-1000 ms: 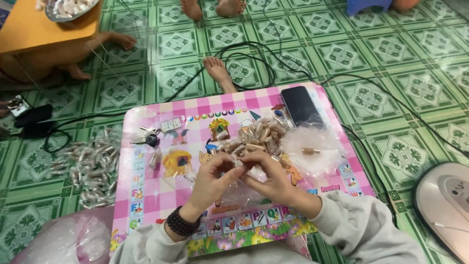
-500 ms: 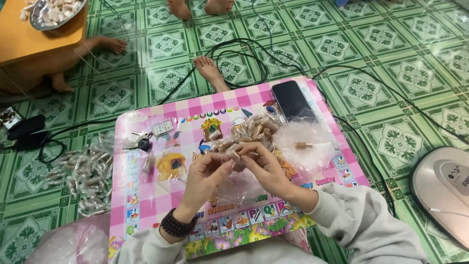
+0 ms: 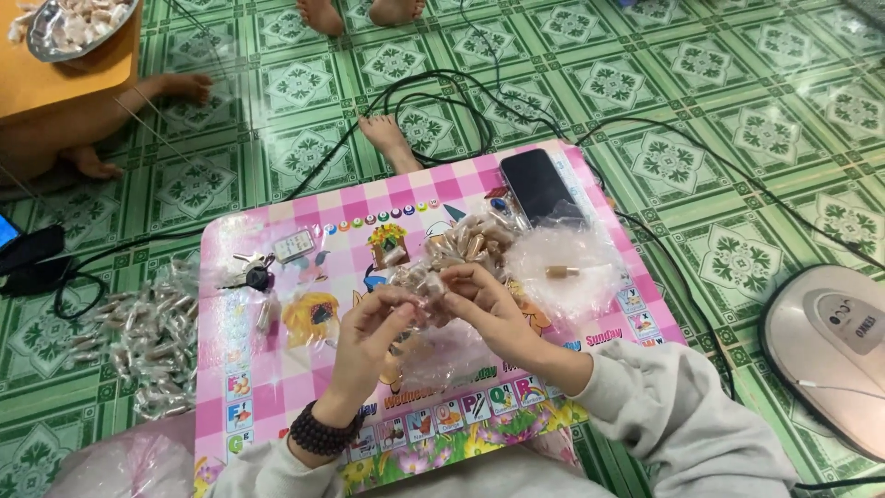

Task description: Packing small wooden trinkets into individual plastic bags on a low table.

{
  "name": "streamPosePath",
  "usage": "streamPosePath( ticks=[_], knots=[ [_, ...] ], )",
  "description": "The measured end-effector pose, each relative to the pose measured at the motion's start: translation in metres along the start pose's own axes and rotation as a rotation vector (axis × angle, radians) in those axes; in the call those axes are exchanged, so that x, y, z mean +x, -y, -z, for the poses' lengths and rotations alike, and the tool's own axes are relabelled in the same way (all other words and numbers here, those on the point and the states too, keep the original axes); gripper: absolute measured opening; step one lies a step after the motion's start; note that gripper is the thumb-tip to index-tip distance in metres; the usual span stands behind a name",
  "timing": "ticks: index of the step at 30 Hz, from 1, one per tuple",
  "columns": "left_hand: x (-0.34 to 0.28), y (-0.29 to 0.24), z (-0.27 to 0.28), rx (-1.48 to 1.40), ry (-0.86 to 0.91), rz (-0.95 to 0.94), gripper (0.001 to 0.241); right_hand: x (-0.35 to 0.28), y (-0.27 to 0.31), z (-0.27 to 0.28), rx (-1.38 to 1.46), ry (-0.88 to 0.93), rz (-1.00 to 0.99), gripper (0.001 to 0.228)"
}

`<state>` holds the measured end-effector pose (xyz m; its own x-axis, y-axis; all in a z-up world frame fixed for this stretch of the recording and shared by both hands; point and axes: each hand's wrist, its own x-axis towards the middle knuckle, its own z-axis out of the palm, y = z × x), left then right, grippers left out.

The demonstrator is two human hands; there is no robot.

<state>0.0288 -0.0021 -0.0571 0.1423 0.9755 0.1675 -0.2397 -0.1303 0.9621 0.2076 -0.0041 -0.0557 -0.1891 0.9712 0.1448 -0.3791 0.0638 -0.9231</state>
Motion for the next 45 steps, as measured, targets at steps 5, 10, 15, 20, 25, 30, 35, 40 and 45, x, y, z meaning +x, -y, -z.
streamPosePath(
  ticks=[5, 10, 15, 20, 25, 30, 35, 40, 45],
  knots=[
    [0.001, -0.012, -0.004, -0.063, -0.053, 0.064, 0.011, 0.003, -0.013, 0.01, 0.012, -0.021, -0.022, 0.02],
    [0.005, -0.002, 0.007, -0.075, -0.123, 0.121, 0.016, 0.008, -0.002, 0.012, -0.006, -0.044, 0.076, 0.012],
    [0.017, 0.005, -0.016, -0.06, 0.019, 0.079, 0.024, -0.003, 0.01, 0.021, -0.091, -0.137, 0.123, 0.014],
    [0.022, 0.003, -0.022, -0.025, 0.068, 0.026, 0.033, 0.002, 0.016, 0.025, -0.146, -0.148, 0.13, 0.017],
    [0.004, -0.006, -0.005, 0.051, 0.027, 0.001, 0.042, 0.006, 0.001, 0.009, -0.151, -0.09, 0.08, 0.019],
    [-0.002, -0.01, -0.003, 0.095, 0.047, -0.024, 0.052, 0.008, -0.005, 0.003, -0.194, -0.079, 0.058, 0.022],
    [-0.002, -0.014, -0.006, 0.133, 0.077, -0.07, 0.059, 0.008, -0.011, 0.002, -0.239, -0.103, 0.092, 0.026],
    [0.001, -0.021, -0.007, 0.222, -0.012, -0.112, 0.061, 0.008, -0.002, 0.005, -0.47, -0.076, 0.259, 0.021],
    [0.003, -0.021, -0.002, 0.242, -0.247, -0.048, 0.059, 0.01, -0.006, 0.008, -0.655, 0.003, 0.426, 0.029]
  ],
)
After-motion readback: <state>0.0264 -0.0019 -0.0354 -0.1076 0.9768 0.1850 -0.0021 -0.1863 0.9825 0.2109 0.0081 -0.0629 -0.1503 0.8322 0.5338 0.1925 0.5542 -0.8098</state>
